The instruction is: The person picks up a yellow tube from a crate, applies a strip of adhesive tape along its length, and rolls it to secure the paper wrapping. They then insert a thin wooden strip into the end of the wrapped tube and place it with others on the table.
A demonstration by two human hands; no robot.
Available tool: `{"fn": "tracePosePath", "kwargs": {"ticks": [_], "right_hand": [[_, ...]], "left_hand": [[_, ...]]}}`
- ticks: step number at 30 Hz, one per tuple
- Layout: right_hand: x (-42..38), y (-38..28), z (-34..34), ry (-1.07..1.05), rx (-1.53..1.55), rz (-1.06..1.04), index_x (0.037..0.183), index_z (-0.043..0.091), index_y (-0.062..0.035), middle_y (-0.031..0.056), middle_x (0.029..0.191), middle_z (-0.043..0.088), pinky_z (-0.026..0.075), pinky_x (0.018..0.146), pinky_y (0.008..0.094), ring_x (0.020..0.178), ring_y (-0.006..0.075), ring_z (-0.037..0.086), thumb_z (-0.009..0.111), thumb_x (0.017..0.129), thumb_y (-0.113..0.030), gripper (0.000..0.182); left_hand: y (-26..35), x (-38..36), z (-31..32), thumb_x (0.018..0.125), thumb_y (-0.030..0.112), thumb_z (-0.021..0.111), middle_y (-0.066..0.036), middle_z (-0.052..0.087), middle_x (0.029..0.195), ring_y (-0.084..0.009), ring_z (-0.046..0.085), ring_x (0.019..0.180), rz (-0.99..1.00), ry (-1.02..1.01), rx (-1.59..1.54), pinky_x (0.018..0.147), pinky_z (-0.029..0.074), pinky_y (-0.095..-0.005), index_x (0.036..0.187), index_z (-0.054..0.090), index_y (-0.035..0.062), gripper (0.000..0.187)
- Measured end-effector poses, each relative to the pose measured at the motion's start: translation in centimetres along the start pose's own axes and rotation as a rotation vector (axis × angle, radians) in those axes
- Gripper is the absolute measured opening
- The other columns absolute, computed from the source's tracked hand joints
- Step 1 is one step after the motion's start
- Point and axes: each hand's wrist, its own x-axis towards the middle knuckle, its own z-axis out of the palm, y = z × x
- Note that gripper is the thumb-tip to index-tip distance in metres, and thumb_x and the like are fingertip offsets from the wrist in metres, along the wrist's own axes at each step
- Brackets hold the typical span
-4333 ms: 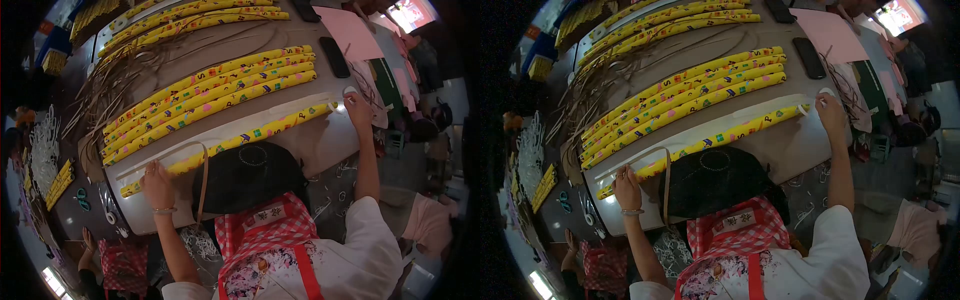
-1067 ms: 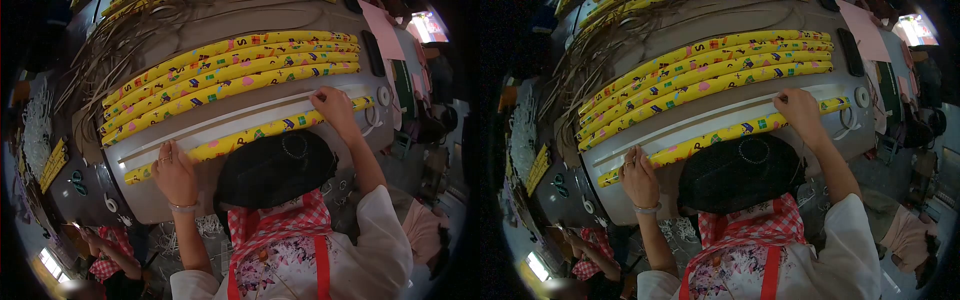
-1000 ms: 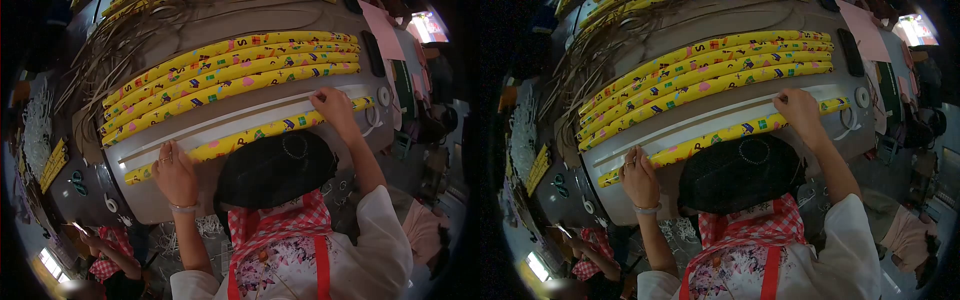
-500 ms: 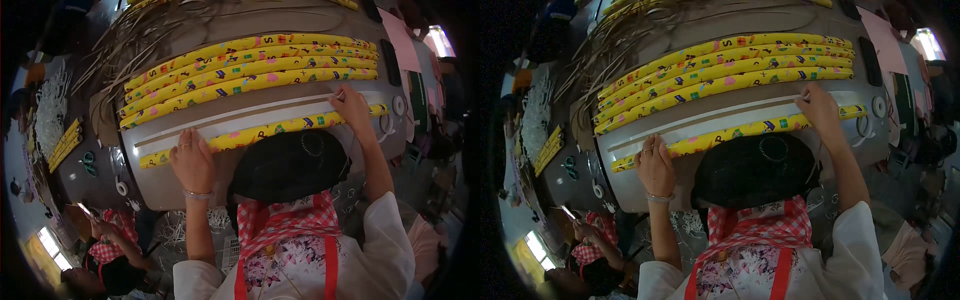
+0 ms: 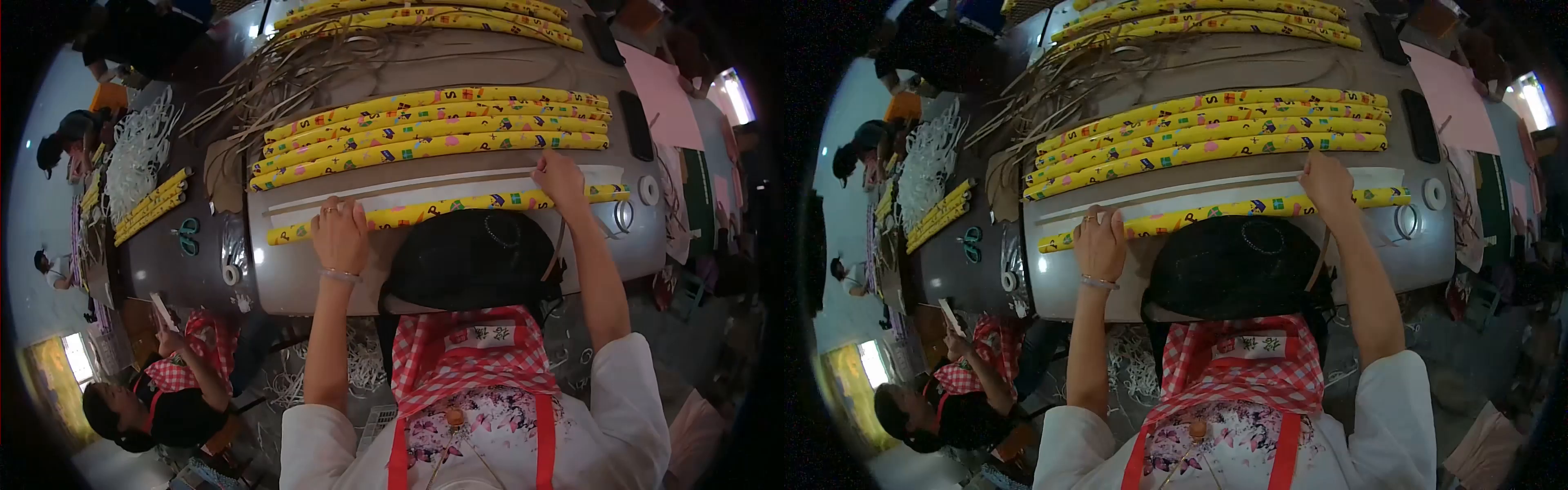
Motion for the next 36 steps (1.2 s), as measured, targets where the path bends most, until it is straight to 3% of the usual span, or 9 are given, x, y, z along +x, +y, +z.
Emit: {"fn": "tracePosePath", "kwargs": {"ticks": [3, 6, 8, 13, 15, 22, 30, 32, 36], "right_hand": [[0.5, 0.7, 1.3, 0.089, -0.043, -0.094, 0.083, 0.058, -0.0072, 0.0121, 0.081, 0.063, 0.047, 0.068, 0.0426, 0.080, 0.0319, 0.061, 0.068, 0.077, -0.021, 0.018], [1.2, 0.8, 2.1, 0.114, -0.146, -0.079, 0.083, 0.059, -0.0079, 0.0122, 0.082, 0.063, 0.047, 0.067, 0.0453, 0.079, 0.0336, 0.061, 0.067, 0.073, -0.021, 0.018], [1.3, 0.6, 2.5, 0.126, -0.199, -0.067, 0.084, 0.060, -0.0064, 0.0144, 0.083, 0.063, 0.048, 0.067, 0.0460, 0.081, 0.0343, 0.062, 0.065, 0.073, -0.019, 0.018], [1.3, 0.3, 2.3, 0.161, -0.245, -0.164, 0.083, 0.056, -0.0007, 0.0143, 0.073, 0.059, 0.049, 0.055, 0.0420, 0.071, 0.0310, 0.062, 0.057, 0.084, -0.014, 0.014], [1.7, 0.0, 1.9, -0.018, -0.298, -0.059, 0.083, 0.056, -0.0014, 0.0137, 0.072, 0.058, 0.049, 0.053, 0.0423, 0.067, 0.0305, 0.061, 0.055, 0.085, -0.014, 0.013], [2.4, 1.7, 3.8, 0.102, -0.259, -0.148, 0.082, 0.055, -0.0007, 0.0135, 0.071, 0.056, 0.048, 0.051, 0.0414, 0.061, 0.0294, 0.057, 0.053, 0.087, -0.012, 0.012], [1.5, -0.9, 1.1, 0.078, -0.237, -0.089, 0.051, 0.048, -0.0051, 0.0091, 0.050, 0.046, 0.039, 0.042, 0.0364, 0.047, 0.0235, 0.050, 0.058, 0.080, -0.006, 0.031], [0.9, -1.9, 0.1, 0.006, -0.225, -0.018, 0.066, 0.064, -0.0014, 0.0152, 0.068, 0.062, 0.048, 0.052, 0.0426, 0.064, 0.0317, 0.063, 0.062, 0.073, -0.005, 0.008], [0.3, -2.3, -0.4, -0.068, -0.205, -0.007, 0.071, 0.064, -0.0018, 0.0141, 0.070, 0.064, 0.050, 0.054, 0.0416, 0.067, 0.0310, 0.064, 0.060, 0.074, -0.007, 0.007]], "left_hand": [[0.8, 0.7, -0.2, 0.090, 0.024, 0.046, -0.013, 0.060, 0.104, -0.0292, 0.056, 0.100, 0.063, 0.170, 0.184, 0.085, 0.041, -0.0438, 0.094, 0.064, 0.0054, 0.027], [4.5, 0.8, -2.1, 0.083, 0.015, 0.054, -0.014, 0.061, 0.098, -0.0261, 0.057, 0.094, -0.084, 0.015, 0.137, 0.079, 0.044, -0.0402, 0.087, 0.065, 0.0040, 0.016], [7.4, 0.9, -1.6, 0.088, 0.018, 0.052, -0.017, 0.061, 0.098, -0.0311, 0.058, 0.090, -0.063, -0.069, -0.074, 0.079, 0.046, -0.0409, 0.090, 0.062, -0.0010, 0.022], [12.2, 1.1, 1.6, 0.094, 0.022, 0.043, -0.019, 0.061, 0.098, -0.0338, 0.058, 0.087, 0.193, 0.219, -0.246, 0.083, 0.045, -0.0429, 0.092, 0.061, -0.0019, 0.030], [12.4, 1.6, 1.7, 0.096, 0.025, 0.037, -0.018, 0.061, 0.097, -0.0344, 0.057, 0.089, 0.148, -0.030, -0.269, 0.084, 0.044, -0.0433, 0.092, 0.061, -0.0022, 0.036], [10.0, 2.5, 1.7, 0.097, 0.025, 0.034, -0.019, 0.060, 0.096, -0.0343, 0.057, 0.091, 0.182, -0.198, -0.307, 0.084, 0.044, -0.0430, 0.092, 0.061, -0.0003, 0.037], [8.7, 3.9, 1.6, 0.095, 0.021, 0.043, -0.021, 0.062, 0.093, -0.0392, 0.057, 0.088, 0.191, -0.134, -0.578, 0.078, 0.045, -0.0440, 0.096, 0.062, -0.0009, 0.030], [12.0, 3.7, 0.3, 0.092, 0.016, 0.048, -0.022, 0.062, 0.096, -0.0389, 0.057, 0.090, 0.207, -0.045, -0.495, 0.078, 0.046, -0.0427, 0.097, 0.063, -0.0023, 0.024], [19.5, 3.8, 2.6, 0.084, 0.011, 0.056, -0.019, 0.060, 0.098, -0.0366, 0.057, 0.090, 0.390, -0.129, -0.606, 0.079, 0.048, -0.0421, 0.095, 0.063, 0.0003, 0.017]]}}
